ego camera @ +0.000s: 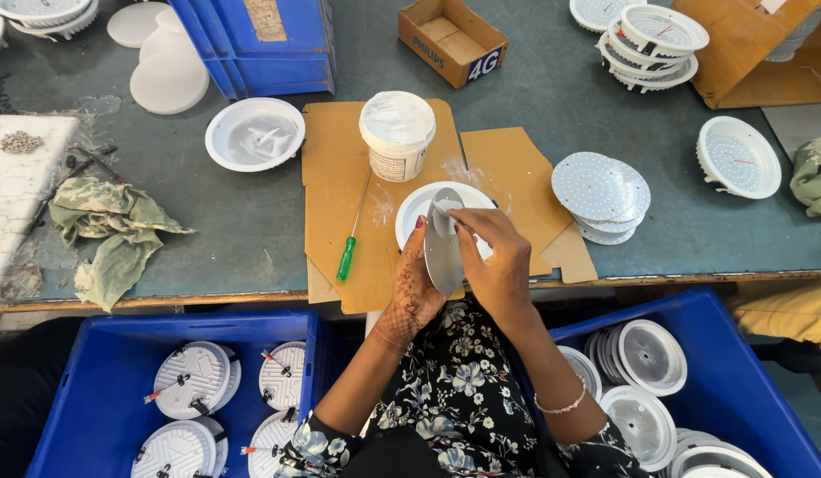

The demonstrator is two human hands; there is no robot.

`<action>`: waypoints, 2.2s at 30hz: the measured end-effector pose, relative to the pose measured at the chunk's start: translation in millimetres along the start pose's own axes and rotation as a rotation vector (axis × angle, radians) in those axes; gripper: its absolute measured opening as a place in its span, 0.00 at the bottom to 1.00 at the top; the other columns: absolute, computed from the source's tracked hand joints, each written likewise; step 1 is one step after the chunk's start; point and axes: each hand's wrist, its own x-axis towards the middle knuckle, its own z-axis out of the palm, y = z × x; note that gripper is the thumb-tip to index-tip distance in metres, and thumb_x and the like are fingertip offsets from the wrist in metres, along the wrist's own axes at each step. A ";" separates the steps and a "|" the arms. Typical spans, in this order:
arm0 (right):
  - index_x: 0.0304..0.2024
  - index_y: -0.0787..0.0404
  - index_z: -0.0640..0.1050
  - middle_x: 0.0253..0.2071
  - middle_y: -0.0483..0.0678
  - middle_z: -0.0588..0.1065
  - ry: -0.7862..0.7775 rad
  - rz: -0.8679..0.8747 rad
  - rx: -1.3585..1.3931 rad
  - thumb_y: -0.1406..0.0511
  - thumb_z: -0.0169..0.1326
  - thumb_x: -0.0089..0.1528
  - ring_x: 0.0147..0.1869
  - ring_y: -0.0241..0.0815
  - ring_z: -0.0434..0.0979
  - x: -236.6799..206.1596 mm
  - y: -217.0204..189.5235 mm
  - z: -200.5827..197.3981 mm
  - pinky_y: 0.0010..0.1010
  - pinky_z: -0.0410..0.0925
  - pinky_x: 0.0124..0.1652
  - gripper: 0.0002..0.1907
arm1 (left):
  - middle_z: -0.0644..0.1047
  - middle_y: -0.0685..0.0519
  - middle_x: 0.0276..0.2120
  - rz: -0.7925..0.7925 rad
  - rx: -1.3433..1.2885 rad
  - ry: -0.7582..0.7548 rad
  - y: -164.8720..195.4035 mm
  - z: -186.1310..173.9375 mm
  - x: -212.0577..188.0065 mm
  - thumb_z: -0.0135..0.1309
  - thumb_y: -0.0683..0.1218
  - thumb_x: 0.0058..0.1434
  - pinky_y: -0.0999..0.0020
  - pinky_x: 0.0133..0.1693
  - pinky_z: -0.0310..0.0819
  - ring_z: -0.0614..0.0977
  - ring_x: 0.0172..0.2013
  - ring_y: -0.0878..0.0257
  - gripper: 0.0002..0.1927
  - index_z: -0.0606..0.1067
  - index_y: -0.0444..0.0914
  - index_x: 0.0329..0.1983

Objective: The person repeatedly scoops a white paste from a container using a small metal spatula and spreads it inside white circular LED light housings. They handle each housing one at a time, apply the compound to the interior surface, and place the finished units into a blue crate.

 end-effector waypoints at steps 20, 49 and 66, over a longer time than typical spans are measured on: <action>0.47 0.66 0.79 0.49 0.53 0.80 -0.133 -0.318 -0.011 0.79 0.55 0.57 0.56 0.53 0.81 -17.3 -1.8 -24.2 0.40 0.73 0.55 0.16 | 0.75 0.47 0.53 -0.223 -0.388 -0.105 6.6 27.7 -4.3 0.53 0.66 0.68 0.54 0.58 0.74 0.78 0.53 0.56 0.35 0.69 0.39 0.66; 0.47 0.66 0.80 0.48 0.53 0.79 -0.278 -0.315 0.033 0.78 0.57 0.56 0.56 0.53 0.80 -28.7 17.3 -27.3 0.41 0.72 0.56 0.17 | 0.73 0.44 0.59 -0.282 -0.342 -0.049 -2.3 10.8 4.9 0.51 0.71 0.64 0.48 0.59 0.71 0.76 0.56 0.50 0.39 0.67 0.42 0.69; 0.47 0.67 0.82 0.39 0.51 0.83 -0.126 0.513 0.154 0.69 0.59 0.63 0.42 0.34 0.81 -44.7 63.5 -38.4 0.27 0.72 0.45 0.11 | 0.74 0.37 0.57 0.012 -0.144 -0.055 -6.3 6.4 9.2 0.43 0.73 0.64 0.44 0.47 0.77 0.79 0.54 0.47 0.42 0.63 0.43 0.71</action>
